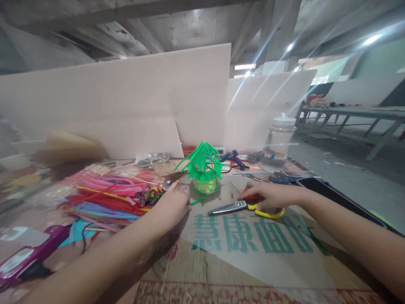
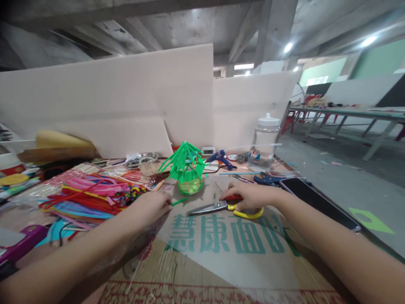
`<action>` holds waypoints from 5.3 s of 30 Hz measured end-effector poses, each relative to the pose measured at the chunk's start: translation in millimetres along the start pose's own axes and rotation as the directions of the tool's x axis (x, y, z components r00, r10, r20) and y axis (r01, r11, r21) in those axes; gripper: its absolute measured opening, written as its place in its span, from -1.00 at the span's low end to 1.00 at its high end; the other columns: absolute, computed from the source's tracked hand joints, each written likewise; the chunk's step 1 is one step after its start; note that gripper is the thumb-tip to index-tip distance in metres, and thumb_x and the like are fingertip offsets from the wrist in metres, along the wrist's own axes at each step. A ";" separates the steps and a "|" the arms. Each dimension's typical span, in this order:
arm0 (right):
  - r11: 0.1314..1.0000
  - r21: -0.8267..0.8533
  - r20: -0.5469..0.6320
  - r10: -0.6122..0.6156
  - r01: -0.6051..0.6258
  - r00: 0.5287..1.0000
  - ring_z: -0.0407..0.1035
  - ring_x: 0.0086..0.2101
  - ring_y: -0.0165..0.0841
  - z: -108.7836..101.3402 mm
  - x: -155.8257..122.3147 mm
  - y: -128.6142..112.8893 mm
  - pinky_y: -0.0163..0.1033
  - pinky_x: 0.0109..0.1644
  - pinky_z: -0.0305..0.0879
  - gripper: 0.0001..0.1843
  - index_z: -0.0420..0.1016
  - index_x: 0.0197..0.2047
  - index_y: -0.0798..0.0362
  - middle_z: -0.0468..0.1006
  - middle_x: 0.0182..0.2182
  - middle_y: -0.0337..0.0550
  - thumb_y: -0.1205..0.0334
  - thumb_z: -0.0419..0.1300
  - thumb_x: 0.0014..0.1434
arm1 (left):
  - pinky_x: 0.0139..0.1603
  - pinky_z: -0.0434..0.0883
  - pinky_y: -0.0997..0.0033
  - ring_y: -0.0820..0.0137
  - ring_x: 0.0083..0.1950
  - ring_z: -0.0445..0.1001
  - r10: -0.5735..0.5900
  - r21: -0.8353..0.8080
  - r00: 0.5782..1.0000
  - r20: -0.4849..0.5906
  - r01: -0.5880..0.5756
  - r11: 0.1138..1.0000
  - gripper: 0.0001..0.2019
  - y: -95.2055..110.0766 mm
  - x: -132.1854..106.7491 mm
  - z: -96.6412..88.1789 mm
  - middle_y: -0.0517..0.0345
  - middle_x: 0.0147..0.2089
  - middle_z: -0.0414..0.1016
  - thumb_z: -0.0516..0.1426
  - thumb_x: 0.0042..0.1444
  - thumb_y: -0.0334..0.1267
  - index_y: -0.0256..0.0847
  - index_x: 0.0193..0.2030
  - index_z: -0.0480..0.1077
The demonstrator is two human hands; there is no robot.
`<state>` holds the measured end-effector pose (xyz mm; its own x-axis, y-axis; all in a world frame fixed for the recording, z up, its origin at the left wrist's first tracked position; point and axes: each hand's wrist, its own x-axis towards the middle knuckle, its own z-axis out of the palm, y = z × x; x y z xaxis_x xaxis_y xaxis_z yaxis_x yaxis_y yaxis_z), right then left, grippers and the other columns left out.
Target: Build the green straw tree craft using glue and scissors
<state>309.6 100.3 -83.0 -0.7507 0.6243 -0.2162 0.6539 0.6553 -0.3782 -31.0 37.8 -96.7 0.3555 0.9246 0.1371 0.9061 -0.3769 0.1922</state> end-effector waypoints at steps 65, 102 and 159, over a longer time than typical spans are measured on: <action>0.173 0.968 -0.226 0.293 0.181 0.929 0.24 -0.73 -0.53 15.9 79.4 -121.7 -0.41 -0.61 0.22 -0.73 0.49 -0.42 0.16 0.41 -0.73 -0.30 0.13 0.21 0.22 | -0.08 0.43 0.35 0.23 -0.04 0.53 0.050 -0.507 0.910 -0.411 -0.274 0.818 -0.58 11.1 83.2 -72.7 0.06 0.00 0.61 0.12 0.19 0.04 -0.18 0.03 0.54; 0.930 0.029 -0.441 0.340 -0.366 0.830 0.26 -0.54 -0.38 -16.8 36.8 -18.0 -0.26 -0.45 -0.03 -0.63 0.50 -0.48 0.05 0.46 -0.59 -0.18 -0.03 0.12 0.20 | 0.02 0.41 0.29 0.27 0.04 0.48 0.107 -0.670 0.921 -0.376 -0.349 0.655 -0.65 1.4 91.4 -59.6 -0.02 0.02 0.52 0.14 0.20 -0.07 -0.21 0.05 0.38; 0.842 0.477 -0.686 0.536 -0.252 0.492 0.41 -0.50 -0.26 -43.9 89.8 53.2 -0.20 -0.36 0.31 -0.73 0.54 -0.38 0.17 0.51 -0.63 -0.07 0.10 0.25 0.14 | -0.01 0.42 0.27 0.28 0.00 0.49 0.181 -0.631 0.921 -0.344 -0.370 0.682 -0.71 -1.8 88.2 -66.4 0.03 0.00 0.53 0.11 0.24 -0.10 -0.16 0.03 0.40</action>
<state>281.1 209.8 -83.0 0.0456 0.9503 0.3080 0.6946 0.1914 -0.6934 -16.5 116.3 -20.5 0.4126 0.7641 0.4958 0.3417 -0.6344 0.6933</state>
